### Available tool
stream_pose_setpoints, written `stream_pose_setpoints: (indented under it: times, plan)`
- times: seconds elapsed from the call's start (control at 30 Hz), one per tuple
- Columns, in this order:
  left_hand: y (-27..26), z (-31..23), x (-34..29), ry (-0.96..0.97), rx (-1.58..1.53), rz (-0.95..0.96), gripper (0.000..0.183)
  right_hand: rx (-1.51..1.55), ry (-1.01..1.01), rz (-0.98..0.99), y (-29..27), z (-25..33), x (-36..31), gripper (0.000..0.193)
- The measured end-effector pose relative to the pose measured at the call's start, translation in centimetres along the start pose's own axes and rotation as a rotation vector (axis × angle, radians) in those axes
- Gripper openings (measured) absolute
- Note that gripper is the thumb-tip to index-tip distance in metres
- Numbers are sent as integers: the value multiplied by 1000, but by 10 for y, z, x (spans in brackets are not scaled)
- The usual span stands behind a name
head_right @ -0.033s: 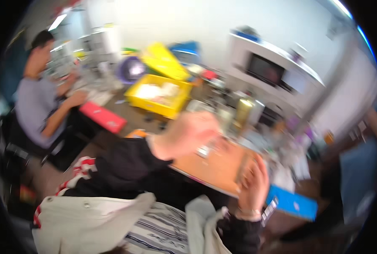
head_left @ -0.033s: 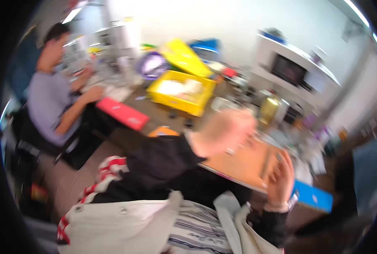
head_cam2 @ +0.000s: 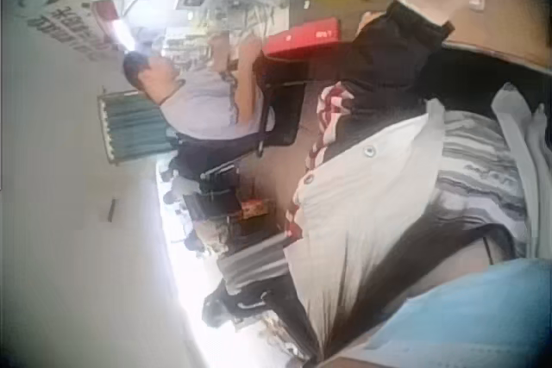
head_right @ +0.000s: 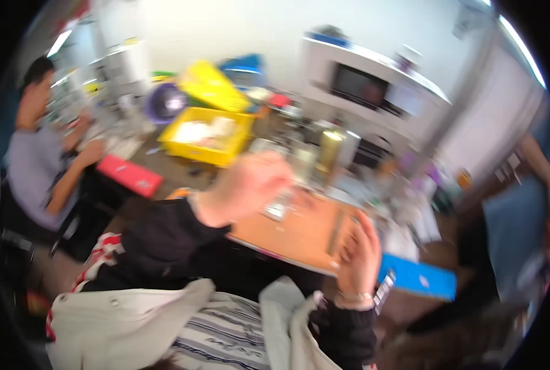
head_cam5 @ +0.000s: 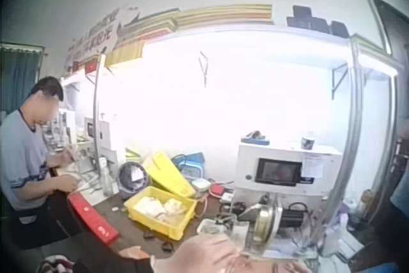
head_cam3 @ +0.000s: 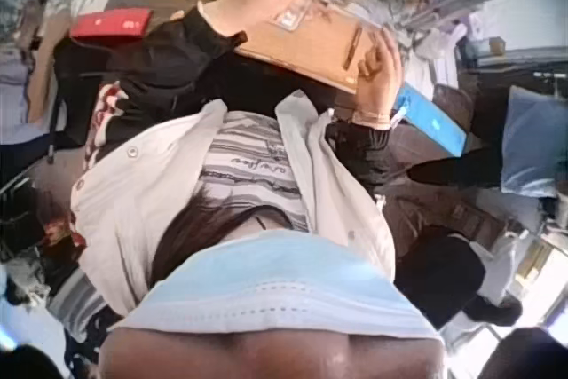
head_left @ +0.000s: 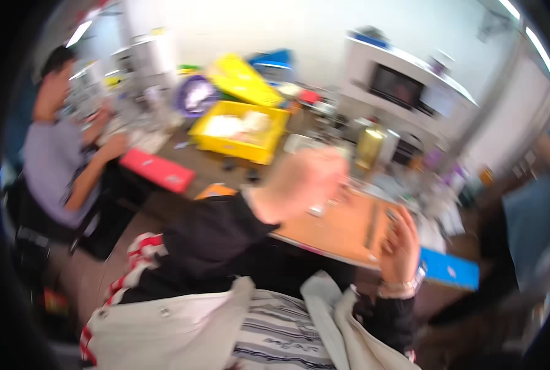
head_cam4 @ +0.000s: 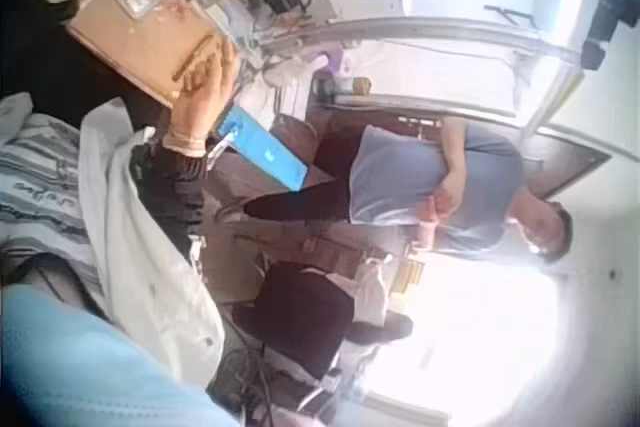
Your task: Assembling small electronic components using various hand tools and a winding machine.
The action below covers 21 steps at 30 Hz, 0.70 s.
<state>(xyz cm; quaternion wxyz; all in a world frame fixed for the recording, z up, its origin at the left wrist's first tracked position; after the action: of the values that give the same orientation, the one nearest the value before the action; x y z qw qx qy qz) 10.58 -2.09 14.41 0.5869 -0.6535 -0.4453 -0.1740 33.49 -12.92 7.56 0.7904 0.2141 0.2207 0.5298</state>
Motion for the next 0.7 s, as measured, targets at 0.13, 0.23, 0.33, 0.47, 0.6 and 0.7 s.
stream_pose_setpoints:
  times: [0.13, 0.23, 0.33, 0.47, 0.6, 0.7]
  plan:
    - [-8, 3, 5, -22, 11, -13, 9, -8, -90, -30, -13, 25, -9, 32]
    - [1, 13, 5, -37, -60, -27, 9, -66, -205, -74, -22, 44, 0, 28]
    - [12, 17, 4, -37, -85, -58, 10, -145, -303, -113, -34, 56, 18, 26]
    - [9, 21, 1, -33, -102, -88, 9, -267, -386, -194, -47, 62, 50, 29]
    - [6, 25, -1, -39, -96, -64, 9, -597, -555, -371, -79, 72, 101, 34]
    - [6, 31, -3, -18, -81, -58, 10, -745, -639, -483, -76, 80, 125, 35]
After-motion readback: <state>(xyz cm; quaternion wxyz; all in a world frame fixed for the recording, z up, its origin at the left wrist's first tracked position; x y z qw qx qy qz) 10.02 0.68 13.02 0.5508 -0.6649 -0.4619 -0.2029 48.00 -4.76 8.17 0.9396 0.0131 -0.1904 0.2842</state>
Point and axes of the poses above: each hand's wrist, its own x-axis towards the middle knuckle, its own y-axis out of the palm, z = x × y, the point moved 1 cm from there along x, towards the middle knuckle, and after that the axes turned 3 degrees about y, right-handed, at the moved point
